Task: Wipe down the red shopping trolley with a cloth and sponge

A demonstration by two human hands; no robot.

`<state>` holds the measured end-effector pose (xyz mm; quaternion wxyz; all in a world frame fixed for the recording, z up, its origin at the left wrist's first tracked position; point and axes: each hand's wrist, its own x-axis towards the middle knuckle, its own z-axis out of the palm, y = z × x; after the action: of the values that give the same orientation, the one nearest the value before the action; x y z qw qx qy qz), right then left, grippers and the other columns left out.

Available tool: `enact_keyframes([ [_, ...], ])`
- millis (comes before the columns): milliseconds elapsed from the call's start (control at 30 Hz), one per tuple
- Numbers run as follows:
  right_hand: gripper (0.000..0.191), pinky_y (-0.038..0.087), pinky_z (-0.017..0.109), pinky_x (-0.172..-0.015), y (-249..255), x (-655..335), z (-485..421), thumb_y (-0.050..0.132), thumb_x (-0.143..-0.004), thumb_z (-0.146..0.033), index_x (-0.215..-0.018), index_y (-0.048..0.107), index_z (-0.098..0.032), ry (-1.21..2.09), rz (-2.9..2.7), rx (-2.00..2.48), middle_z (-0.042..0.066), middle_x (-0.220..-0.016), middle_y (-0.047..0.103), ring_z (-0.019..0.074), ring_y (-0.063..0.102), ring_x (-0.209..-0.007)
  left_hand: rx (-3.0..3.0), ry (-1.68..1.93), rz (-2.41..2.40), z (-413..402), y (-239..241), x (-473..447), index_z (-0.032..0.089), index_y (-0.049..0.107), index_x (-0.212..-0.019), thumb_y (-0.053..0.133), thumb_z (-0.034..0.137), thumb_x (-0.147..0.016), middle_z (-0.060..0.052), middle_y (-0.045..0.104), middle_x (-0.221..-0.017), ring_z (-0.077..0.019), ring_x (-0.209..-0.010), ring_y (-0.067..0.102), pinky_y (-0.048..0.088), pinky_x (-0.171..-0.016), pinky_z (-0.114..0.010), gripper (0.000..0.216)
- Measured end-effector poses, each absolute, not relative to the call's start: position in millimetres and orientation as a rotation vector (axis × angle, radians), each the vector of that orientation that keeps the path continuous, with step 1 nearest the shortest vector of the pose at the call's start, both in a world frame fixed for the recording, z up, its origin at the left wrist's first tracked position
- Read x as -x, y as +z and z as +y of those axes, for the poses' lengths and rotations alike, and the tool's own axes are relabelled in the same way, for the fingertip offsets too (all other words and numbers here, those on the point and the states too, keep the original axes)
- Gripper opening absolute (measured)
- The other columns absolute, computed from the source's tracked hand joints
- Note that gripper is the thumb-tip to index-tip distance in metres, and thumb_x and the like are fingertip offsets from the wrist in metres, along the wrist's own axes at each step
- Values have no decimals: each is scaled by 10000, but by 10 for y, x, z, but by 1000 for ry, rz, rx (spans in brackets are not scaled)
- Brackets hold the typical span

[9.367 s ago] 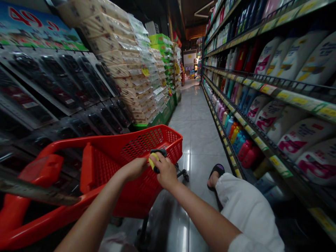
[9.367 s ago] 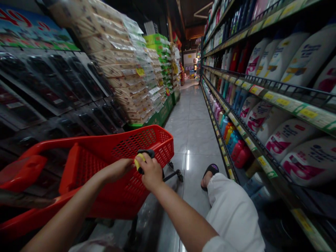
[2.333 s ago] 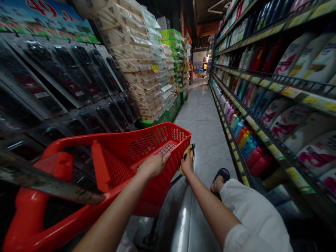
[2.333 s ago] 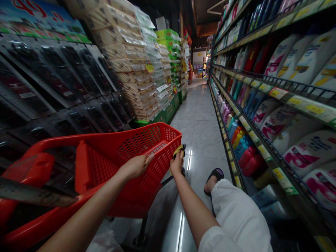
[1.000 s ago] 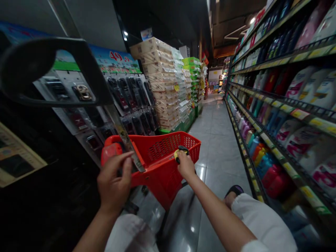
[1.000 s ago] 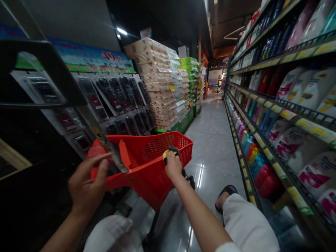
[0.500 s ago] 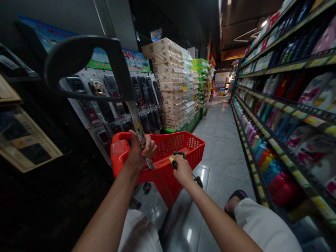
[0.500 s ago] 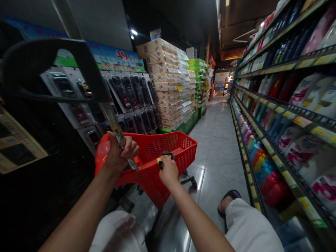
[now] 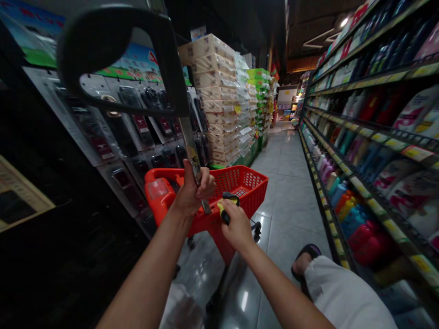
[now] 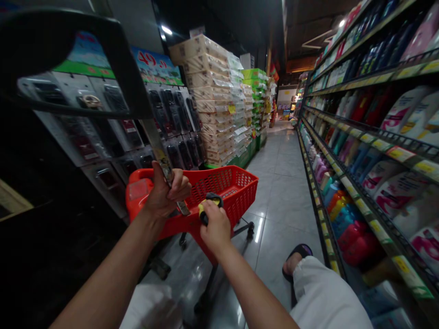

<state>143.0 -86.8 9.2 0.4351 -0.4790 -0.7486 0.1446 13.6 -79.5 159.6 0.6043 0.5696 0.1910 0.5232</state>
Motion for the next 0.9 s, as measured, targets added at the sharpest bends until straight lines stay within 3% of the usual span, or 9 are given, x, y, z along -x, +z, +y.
enact_keyframes([
  [133, 720, 434, 326, -1030, 54, -1472, -832, 520, -699, -86, -1398, 495, -259, 299, -1948, 1079, -4, -1463, 505, 205, 508, -1253, -1343, 1222, 462, -742, 1614, -240, 169, 448, -484, 469, 787, -779, 81, 235, -359, -43, -327, 171, 181, -344, -161, 686],
  [367, 882, 488, 323, -945, -529, -2396, 66, 455, -653, 27, -1458, 427, -332, 157, -1804, 1558, -51, -1521, 437, 206, 574, -1104, -1402, 1315, 535, -752, 1602, -325, 190, 417, -488, 506, 772, -773, 73, 214, -393, -56, -347, 160, 141, -350, -194, 654],
  [567, 685, 401, 388, -1079, -764, -2880, 764, 399, -760, -80, -1444, 435, -106, 323, -1147, 1692, 154, -1458, 479, 232, 467, -1308, -1403, 1303, 583, -721, 1579, -292, 207, 364, -488, 489, 803, -751, 63, 223, -389, -59, -342, 165, 123, -361, -218, 663],
  [667, 667, 400, 392, -1081, -775, -2802, 763, 417, -761, -92, -1427, 443, -65, 408, -1166, 1727, 191, -1491, 424, 257, 450, -1335, -1388, 1269, 566, -676, 1575, -275, 210, 331, -476, 472, 811, -755, 64, 205, -383, -57, -332, 165, 125, -357, -217, 677],
  [767, 643, 402, 397, -1085, -733, -2649, 541, 435, -772, -75, -1411, 482, -126, 384, -1298, 1756, 149, -1548, 355, 276, 458, -1337, -1386, 1218, 495, -627, 1572, -270, 207, 307, -472, 476, 811, -750, 74, 195, -381, -49, -324, 161, 139, -346, -201, 686],
  [900, 622, 422, 412, -1078, -585, -2305, 95, 475, -755, -36, -1354, 548, -186, 338, -1463, 1712, 121, -1527, 382, 294, 498, -1299, -1411, 1155, 402, -592, 1574, -281, 195, 300, -482, 472, 818, -733, 83, 205, -378, -43, -326, 158, 152, -333, -180, 693],
])
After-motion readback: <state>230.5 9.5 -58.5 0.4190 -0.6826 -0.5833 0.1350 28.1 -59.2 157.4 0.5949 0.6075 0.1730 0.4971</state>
